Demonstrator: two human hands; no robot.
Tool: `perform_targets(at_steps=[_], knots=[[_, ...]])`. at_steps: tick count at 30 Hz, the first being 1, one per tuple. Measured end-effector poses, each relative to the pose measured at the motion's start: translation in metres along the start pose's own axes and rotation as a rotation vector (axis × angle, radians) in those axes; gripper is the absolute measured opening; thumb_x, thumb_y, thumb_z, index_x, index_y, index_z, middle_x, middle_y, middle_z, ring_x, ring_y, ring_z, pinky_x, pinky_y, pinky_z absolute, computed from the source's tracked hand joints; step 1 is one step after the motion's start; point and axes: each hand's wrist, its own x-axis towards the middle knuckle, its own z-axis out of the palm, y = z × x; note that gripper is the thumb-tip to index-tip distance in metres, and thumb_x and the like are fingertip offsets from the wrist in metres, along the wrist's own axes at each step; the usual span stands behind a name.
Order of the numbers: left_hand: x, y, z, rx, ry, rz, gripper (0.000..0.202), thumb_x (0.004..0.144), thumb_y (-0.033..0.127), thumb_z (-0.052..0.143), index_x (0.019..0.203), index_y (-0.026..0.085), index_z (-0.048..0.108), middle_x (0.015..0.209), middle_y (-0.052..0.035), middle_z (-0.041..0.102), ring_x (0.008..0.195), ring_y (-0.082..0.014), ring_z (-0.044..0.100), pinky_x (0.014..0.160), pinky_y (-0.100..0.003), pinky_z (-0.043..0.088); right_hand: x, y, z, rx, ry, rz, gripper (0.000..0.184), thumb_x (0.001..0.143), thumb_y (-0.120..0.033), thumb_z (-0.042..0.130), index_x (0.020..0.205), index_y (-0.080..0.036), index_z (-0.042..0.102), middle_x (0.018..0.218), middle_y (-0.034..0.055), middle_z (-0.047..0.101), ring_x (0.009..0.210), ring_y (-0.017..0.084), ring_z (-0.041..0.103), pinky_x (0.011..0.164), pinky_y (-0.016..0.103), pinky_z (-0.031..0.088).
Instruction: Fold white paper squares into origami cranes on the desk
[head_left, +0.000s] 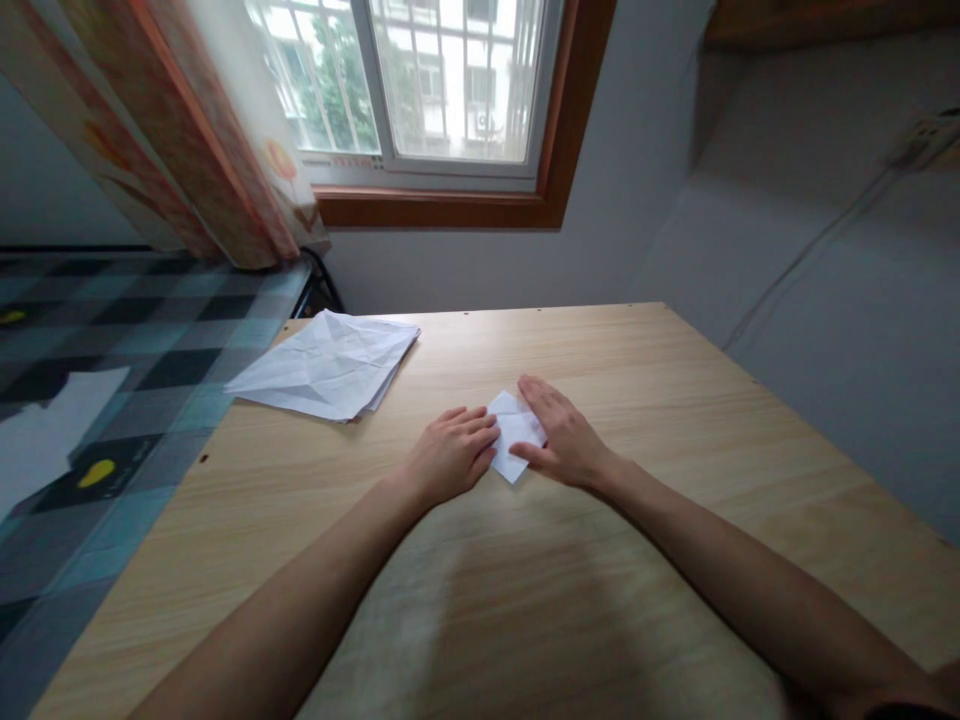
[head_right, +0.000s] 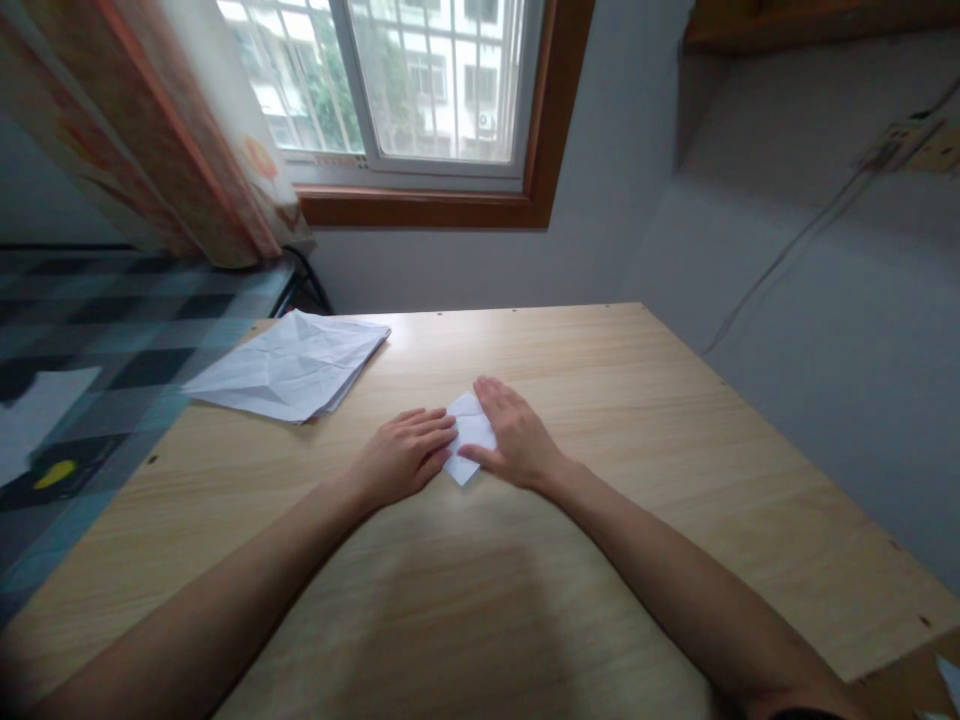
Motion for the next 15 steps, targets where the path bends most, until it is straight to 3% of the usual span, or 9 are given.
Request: perform_targets(at_steps=[2, 4, 8, 15], knots=[[0.000, 0.001, 0.002, 0.052, -0.034, 0.025, 0.033, 0.095, 0.027, 0.045, 0.117, 0.015, 0.067, 0.129, -0.0112, 0.067, 0.123, -0.0269, 0.061, 0.105, -0.044, 0.048, 0.008, -0.007, 0.007, -0.060, -0.110, -0.082, 0.103, 0.080, -0.065, 0.063, 0.150, 0.004, 0.031, 0.156, 0.0290, 0.031, 0.148, 0.038, 0.027, 0.120, 0.054, 0.027], [0.000, 0.001, 0.004, 0.069, -0.055, 0.021, 0.037, 0.095, 0.026, 0.045, 0.125, 0.013, 0.063, 0.134, -0.0121, 0.064, 0.126, -0.0265, 0.059, 0.106, -0.044, 0.047, 0.016, -0.011, 0.015, -0.100, -0.227, -0.093, 0.112, 0.077, -0.073, 0.061, 0.149, 0.008, 0.029, 0.155, 0.0318, 0.030, 0.148, 0.040, 0.025, 0.121, 0.053, 0.024], [-0.002, 0.000, 0.003, 0.072, -0.081, -0.017, 0.040, 0.096, 0.027, 0.042, 0.130, 0.014, 0.059, 0.138, -0.0127, 0.061, 0.129, -0.0260, 0.057, 0.108, -0.045, 0.046, 0.024, -0.011, 0.022, -0.144, -0.362, -0.063, 0.112, 0.080, -0.077, 0.054, 0.149, 0.008, 0.029, 0.156, 0.0319, 0.030, 0.149, 0.038, 0.025, 0.122, 0.051, 0.022], [-0.005, 0.000, -0.001, 0.080, -0.143, -0.059, 0.040, 0.098, 0.029, 0.041, 0.131, 0.015, 0.058, 0.140, -0.0126, 0.059, 0.131, -0.0261, 0.055, 0.109, -0.047, 0.043, 0.010, -0.007, 0.013, -0.238, -0.386, -0.025, 0.103, 0.087, -0.076, 0.041, 0.151, 0.004, 0.028, 0.158, 0.0297, 0.025, 0.150, 0.037, 0.022, 0.122, 0.051, 0.020]])
